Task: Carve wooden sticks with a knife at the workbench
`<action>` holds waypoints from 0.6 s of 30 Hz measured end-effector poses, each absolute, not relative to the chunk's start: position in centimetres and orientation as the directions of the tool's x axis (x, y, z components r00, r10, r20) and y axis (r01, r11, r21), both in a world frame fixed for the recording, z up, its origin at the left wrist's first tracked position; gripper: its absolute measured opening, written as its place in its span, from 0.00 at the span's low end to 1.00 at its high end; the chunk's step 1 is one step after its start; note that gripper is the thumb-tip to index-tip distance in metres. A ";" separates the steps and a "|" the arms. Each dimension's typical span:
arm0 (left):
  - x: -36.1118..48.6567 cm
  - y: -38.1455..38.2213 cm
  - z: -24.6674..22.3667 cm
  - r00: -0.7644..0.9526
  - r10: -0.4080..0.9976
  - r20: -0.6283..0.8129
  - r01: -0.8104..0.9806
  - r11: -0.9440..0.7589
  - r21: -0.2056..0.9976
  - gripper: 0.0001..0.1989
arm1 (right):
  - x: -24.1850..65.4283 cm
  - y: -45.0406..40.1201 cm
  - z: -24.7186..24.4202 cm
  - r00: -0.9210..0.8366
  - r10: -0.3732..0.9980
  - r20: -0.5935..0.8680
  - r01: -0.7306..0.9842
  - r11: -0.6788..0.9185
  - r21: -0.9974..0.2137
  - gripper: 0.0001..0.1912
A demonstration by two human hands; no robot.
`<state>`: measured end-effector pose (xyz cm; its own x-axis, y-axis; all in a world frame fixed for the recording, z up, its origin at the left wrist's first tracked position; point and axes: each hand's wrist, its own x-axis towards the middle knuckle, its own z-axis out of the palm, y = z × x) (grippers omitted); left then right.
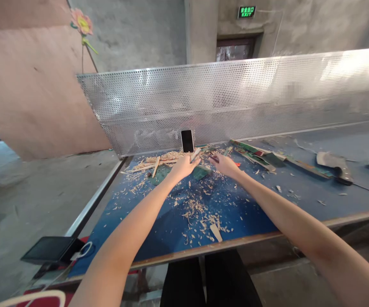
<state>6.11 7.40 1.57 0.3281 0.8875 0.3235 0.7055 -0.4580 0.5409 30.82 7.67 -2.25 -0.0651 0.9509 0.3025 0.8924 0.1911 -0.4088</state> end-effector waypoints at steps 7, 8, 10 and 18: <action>8.1 7.7 -1.6 0.293 0.954 0.065 0.906 -0.299 0.299 0.28 | 37.9 9.5 -1.1 0.207 0.923 0.326 0.937 -0.090 -0.338 0.18; 8.2 7.8 -1.6 0.290 0.955 0.061 0.906 -0.294 0.304 0.27 | 38.9 9.7 -1.1 0.248 0.914 0.321 0.933 -0.136 -0.333 0.18; 8.4 8.1 -1.3 0.284 0.956 0.071 0.898 -0.291 0.330 0.23 | 40.6 10.0 -1.5 0.330 0.895 0.299 0.920 -0.235 -0.314 0.19; 4.6 7.2 0.7 0.083 0.921 0.380 0.416 -0.378 0.827 0.16 | 43.0 10.8 -3.6 0.419 0.885 0.205 0.887 -0.351 -0.299 0.25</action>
<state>4.55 7.23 0.69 0.0833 0.9214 0.3796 0.4160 -0.3783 0.8269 42.98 10.85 -3.64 0.4189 0.8846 0.2050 0.8873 -0.3508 -0.2993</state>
